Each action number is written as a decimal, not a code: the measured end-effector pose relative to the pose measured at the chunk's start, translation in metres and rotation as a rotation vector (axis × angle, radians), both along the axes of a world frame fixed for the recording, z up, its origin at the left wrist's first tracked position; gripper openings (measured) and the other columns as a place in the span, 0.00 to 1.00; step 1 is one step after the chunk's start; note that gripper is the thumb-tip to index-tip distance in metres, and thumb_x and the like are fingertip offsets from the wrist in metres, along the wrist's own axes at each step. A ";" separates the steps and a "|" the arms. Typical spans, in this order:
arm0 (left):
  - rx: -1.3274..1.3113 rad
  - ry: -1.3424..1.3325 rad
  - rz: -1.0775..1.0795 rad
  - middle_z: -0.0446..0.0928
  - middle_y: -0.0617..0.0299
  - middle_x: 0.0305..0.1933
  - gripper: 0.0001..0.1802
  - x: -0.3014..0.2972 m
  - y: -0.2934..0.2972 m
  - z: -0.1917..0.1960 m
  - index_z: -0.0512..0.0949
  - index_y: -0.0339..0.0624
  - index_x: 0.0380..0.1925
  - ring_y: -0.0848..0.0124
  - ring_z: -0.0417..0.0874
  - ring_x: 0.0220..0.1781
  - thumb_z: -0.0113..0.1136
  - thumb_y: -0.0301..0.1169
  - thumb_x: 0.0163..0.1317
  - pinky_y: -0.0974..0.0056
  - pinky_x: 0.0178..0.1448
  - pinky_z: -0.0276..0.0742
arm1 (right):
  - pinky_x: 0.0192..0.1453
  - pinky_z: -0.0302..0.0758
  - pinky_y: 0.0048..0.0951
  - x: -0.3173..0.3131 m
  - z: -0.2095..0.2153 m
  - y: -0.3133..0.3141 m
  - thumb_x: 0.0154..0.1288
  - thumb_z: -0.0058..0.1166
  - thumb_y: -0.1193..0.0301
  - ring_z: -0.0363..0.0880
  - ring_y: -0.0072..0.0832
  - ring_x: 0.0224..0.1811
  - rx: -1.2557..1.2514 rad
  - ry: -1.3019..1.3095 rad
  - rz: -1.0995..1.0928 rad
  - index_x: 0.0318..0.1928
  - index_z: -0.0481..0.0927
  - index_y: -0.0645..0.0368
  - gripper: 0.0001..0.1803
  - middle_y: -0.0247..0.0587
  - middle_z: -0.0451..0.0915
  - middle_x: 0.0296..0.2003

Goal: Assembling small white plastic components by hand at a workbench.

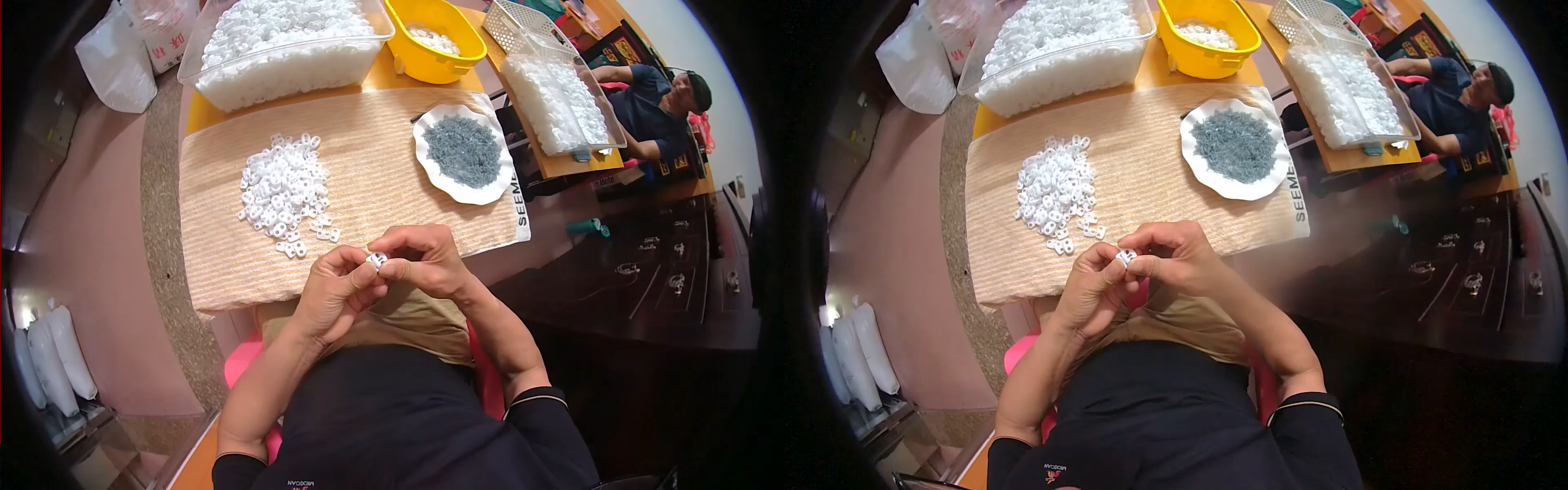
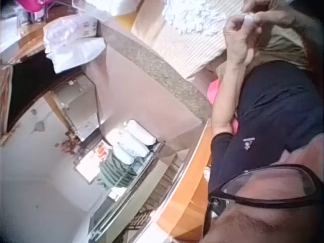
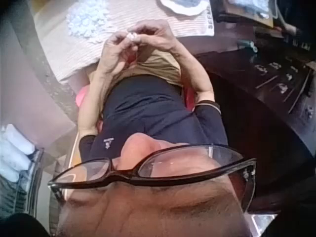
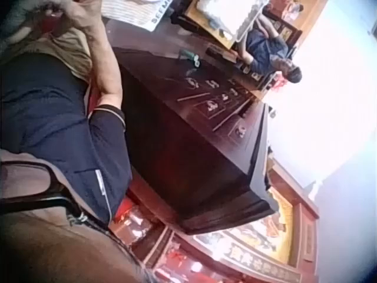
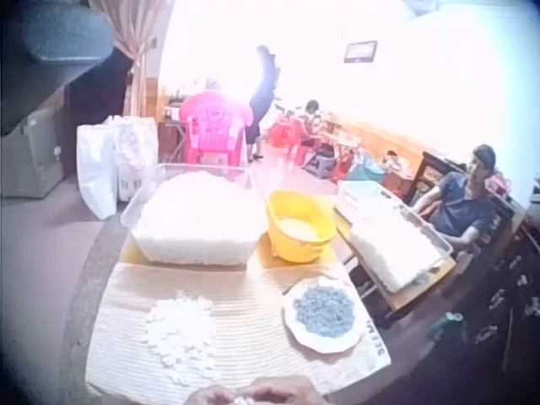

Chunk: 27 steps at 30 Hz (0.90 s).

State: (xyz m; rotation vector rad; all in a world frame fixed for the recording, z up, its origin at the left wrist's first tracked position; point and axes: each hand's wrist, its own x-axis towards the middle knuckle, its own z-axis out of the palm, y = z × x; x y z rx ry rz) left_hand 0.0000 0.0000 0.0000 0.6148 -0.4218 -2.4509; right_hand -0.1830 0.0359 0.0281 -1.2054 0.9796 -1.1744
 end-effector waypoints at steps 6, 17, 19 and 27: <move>-0.029 -0.031 0.009 0.79 0.62 0.32 0.05 0.005 -0.002 0.002 0.76 0.42 0.34 0.73 0.83 0.33 0.62 0.25 0.60 0.69 0.39 0.85 | 0.38 0.74 0.17 0.007 0.001 0.001 0.58 0.62 0.80 0.78 0.18 0.37 0.037 -0.038 -0.036 0.42 0.80 0.68 0.11 0.38 0.80 0.35; 0.005 0.017 -0.014 0.79 0.61 0.33 0.03 -0.002 -0.007 0.001 0.76 0.41 0.33 0.73 0.82 0.32 0.61 0.25 0.61 0.69 0.38 0.84 | 0.40 0.76 0.18 0.001 0.000 -0.001 0.61 0.61 0.78 0.78 0.17 0.39 0.124 -0.020 -0.006 0.46 0.78 0.67 0.12 0.36 0.80 0.37; 0.006 0.011 -0.009 0.79 0.60 0.33 0.03 -0.003 -0.009 0.001 0.76 0.40 0.34 0.73 0.82 0.33 0.61 0.25 0.62 0.69 0.39 0.84 | 0.40 0.77 0.18 0.001 -0.001 -0.004 0.62 0.60 0.78 0.78 0.17 0.39 0.177 -0.062 -0.004 0.46 0.78 0.67 0.13 0.36 0.80 0.38; -0.016 0.004 0.019 0.80 0.60 0.35 0.04 -0.004 -0.009 0.006 0.76 0.38 0.35 0.73 0.82 0.35 0.60 0.25 0.62 0.69 0.42 0.83 | 0.40 0.79 0.20 -0.005 0.000 -0.006 0.64 0.57 0.77 0.78 0.18 0.40 0.152 0.062 0.028 0.49 0.77 0.66 0.13 0.36 0.80 0.39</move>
